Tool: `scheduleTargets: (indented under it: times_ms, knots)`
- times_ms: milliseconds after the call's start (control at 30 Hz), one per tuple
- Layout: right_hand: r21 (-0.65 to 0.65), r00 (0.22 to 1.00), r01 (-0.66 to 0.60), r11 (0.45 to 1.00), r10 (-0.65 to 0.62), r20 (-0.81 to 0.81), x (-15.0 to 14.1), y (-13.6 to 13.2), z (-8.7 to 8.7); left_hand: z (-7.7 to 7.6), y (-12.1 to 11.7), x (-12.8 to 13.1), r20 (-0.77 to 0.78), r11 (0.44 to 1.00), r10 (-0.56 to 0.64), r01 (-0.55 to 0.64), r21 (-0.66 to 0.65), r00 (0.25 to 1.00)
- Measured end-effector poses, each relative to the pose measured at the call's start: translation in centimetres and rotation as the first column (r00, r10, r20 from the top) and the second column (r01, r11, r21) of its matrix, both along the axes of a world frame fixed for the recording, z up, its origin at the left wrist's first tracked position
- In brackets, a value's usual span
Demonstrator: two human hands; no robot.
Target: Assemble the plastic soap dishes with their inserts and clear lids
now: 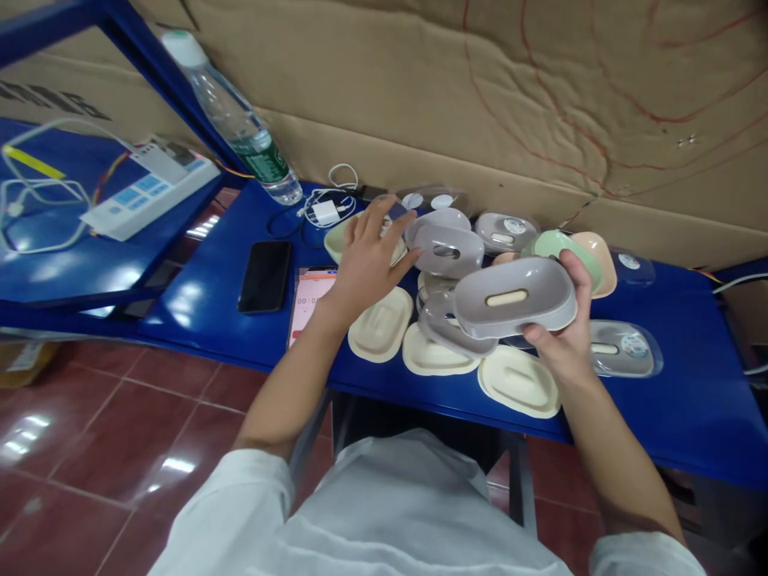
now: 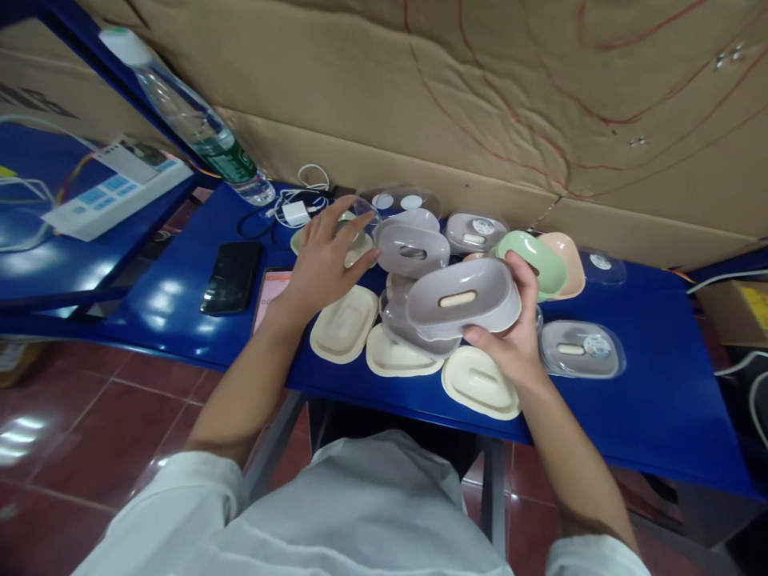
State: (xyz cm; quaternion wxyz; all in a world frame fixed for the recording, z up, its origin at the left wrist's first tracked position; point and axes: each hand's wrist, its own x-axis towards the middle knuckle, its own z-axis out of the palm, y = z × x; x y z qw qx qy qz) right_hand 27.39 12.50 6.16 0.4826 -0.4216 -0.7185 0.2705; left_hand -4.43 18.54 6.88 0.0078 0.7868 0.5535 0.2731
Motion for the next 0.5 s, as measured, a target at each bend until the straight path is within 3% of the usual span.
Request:
scheduleTargets:
  times_ms: [100,267,333,433,500]
  knots:
    - [0.065,0.995,0.041,0.997,-0.047,0.089,0.1,0.0,-0.4,0.2,-0.4,0.6,0.006,1.0,-0.015,0.015,0.022,1.0]
    - [0.063,0.993,0.064,0.996,-0.07,0.095,0.4,-0.1,-1.0,-0.8,0.0,0.0,-0.052,0.984,0.127,-0.132,-0.117,0.991]
    - [0.1,0.99,0.073,0.992,-0.084,0.109,0.4,-0.1,-1.2,-1.0,0.2,-0.1,-0.043,0.982,0.147,-0.151,-0.11,0.988]
    - [0.185,0.985,0.087,0.979,-0.112,0.132,0.3,-0.1,-1.4,-0.3,-0.2,0.3,0.03,0.994,0.109,-0.108,-0.017,0.994]
    - [0.242,0.983,0.098,0.965,-0.133,0.13,0.0,-0.1,-1.4,0.8,-1.0,0.9,0.109,0.998,-0.002,-0.004,0.059,0.994]
